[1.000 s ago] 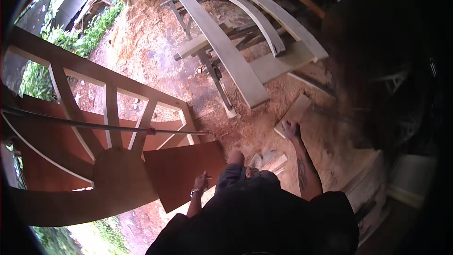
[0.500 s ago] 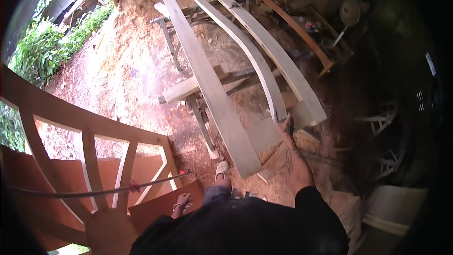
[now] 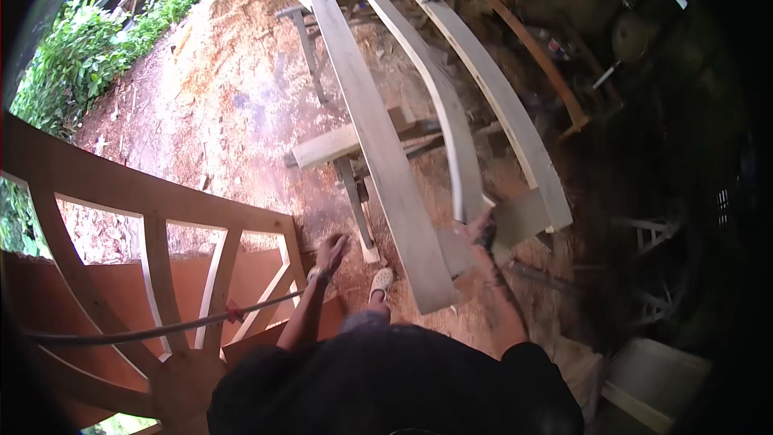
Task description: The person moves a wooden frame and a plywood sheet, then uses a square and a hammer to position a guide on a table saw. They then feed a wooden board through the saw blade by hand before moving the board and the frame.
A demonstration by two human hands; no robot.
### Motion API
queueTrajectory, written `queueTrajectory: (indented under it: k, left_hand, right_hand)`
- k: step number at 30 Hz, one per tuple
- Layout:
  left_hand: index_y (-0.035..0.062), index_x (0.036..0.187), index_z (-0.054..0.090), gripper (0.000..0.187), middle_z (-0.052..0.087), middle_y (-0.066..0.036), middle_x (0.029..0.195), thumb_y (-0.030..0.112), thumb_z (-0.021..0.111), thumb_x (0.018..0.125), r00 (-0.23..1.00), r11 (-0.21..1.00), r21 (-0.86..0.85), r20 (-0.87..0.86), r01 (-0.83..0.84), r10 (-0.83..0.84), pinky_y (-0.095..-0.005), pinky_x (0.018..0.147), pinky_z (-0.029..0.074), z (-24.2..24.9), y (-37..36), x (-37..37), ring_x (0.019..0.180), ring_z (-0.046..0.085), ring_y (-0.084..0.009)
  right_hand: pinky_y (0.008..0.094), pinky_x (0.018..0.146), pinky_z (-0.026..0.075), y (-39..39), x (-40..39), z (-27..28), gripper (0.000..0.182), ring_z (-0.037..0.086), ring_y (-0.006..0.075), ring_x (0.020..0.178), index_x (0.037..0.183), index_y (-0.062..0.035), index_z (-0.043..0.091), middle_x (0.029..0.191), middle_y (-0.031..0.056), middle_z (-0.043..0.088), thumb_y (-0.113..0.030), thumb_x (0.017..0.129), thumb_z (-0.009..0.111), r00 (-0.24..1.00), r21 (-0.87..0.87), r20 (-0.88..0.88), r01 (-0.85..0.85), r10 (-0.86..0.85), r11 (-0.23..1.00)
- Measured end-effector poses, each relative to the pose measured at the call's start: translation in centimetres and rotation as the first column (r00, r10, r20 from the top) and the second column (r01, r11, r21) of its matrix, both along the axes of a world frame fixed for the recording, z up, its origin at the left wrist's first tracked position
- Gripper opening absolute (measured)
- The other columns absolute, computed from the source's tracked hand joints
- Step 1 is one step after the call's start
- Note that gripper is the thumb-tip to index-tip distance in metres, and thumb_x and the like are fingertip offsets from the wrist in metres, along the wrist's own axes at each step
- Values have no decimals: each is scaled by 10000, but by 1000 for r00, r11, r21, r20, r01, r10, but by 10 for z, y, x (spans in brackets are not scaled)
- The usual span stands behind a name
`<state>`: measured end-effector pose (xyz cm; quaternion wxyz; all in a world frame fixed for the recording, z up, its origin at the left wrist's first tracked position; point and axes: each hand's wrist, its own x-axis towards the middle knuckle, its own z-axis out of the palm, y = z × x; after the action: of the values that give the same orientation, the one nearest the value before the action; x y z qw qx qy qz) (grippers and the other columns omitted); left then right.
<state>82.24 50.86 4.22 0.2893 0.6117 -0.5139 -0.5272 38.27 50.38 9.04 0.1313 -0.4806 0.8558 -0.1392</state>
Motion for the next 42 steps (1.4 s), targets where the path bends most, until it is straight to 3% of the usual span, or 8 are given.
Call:
queueTrajectory:
  k: [6, 9, 20, 26, 28, 36, 39, 42]
  left_hand:
    - [-30, 1305, 527, 471, 669, -151, 1123, 330, 595, 1009, 989, 986, -149, -132, -81, 61, -344, 895, 506, 64, -97, -129, 1066, 630, -222]
    - [-75, 1443, 329, 1081, 473, -344, 1366, 609, 785, 741, 928, 990, -121, 371, 76, -26, -490, 1048, 435, 25, -142, -154, 1240, 516, -471]
    - [-47, 1364, 375, 965, 569, -296, 1229, 502, 817, 705, 886, 968, -225, 463, 111, 6, -490, 940, 496, -25, -110, -122, 1130, 590, -425]
    - [-50, 1305, 396, 872, 544, -305, 1241, 447, 808, 718, 926, 969, -213, 375, 122, -34, -498, 979, 460, 53, 23, -141, 1133, 577, -418]
    - [-43, 1253, 409, 813, 520, -292, 1213, 423, 805, 718, 960, 988, -120, 272, 96, -61, -491, 965, 454, 86, 74, -152, 1100, 555, -414]
    - [9, 1268, 367, 824, 600, -237, 1100, 379, 833, 698, 906, 991, -23, 409, 132, -111, -493, 880, 514, 53, 280, -120, 1019, 624, -390]
    - [11, 1291, 360, 850, 593, -245, 1134, 390, 835, 696, 944, 984, -85, 306, 156, -123, -487, 912, 500, 34, 362, -113, 1058, 617, -391]
    - [16, 1329, 343, 887, 592, -263, 1181, 413, 829, 703, 968, 985, -83, 212, 152, -132, -494, 959, 479, 19, 429, -113, 1121, 604, -408]
  right_hand:
    - [509, 882, 488, 14, 198, 53, 828, 585, 421, 1058, 1163, 66, 526, 1094, 251, 592, -483, 626, 835, 994, -130, 99, 61, -48, 990]
    - [517, 861, 482, 22, 240, 52, 761, 580, 407, 1053, 1157, 31, 533, 1080, 236, 586, -477, 667, 819, 972, -23, 228, -51, 55, 998]
    - [498, 837, 481, 61, 271, -11, 670, 588, 359, 1005, 1172, -19, 544, 1071, 183, 564, -485, 745, 765, 988, -280, 151, 32, 11, 960]
    - [495, 872, 449, 180, 248, -55, 541, 571, 338, 1000, 1115, -46, 577, 1020, 169, 573, -438, 775, 728, 962, -235, 168, -174, 216, 956]
    - [496, 783, 498, 212, 217, 59, 493, 598, 402, 946, 1053, 15, 592, 990, 244, 592, -324, 744, 774, 919, -214, 342, -127, 196, 968]
    - [462, 958, 461, 404, 228, -36, 707, 579, 430, 1080, 1323, 91, 469, 1138, 214, 600, -322, 807, 719, 602, -104, 794, -9, 89, 995]
    - [472, 921, 490, 458, 207, 27, 707, 615, 434, 1060, 1314, 48, 464, 1173, 237, 596, -282, 754, 743, 515, -185, 838, -49, 184, 981]
    - [457, 864, 506, 536, 223, -15, 659, 625, 393, 1050, 1320, -6, 454, 1160, 215, 598, -246, 758, 703, 744, -36, 642, -211, 184, 977]
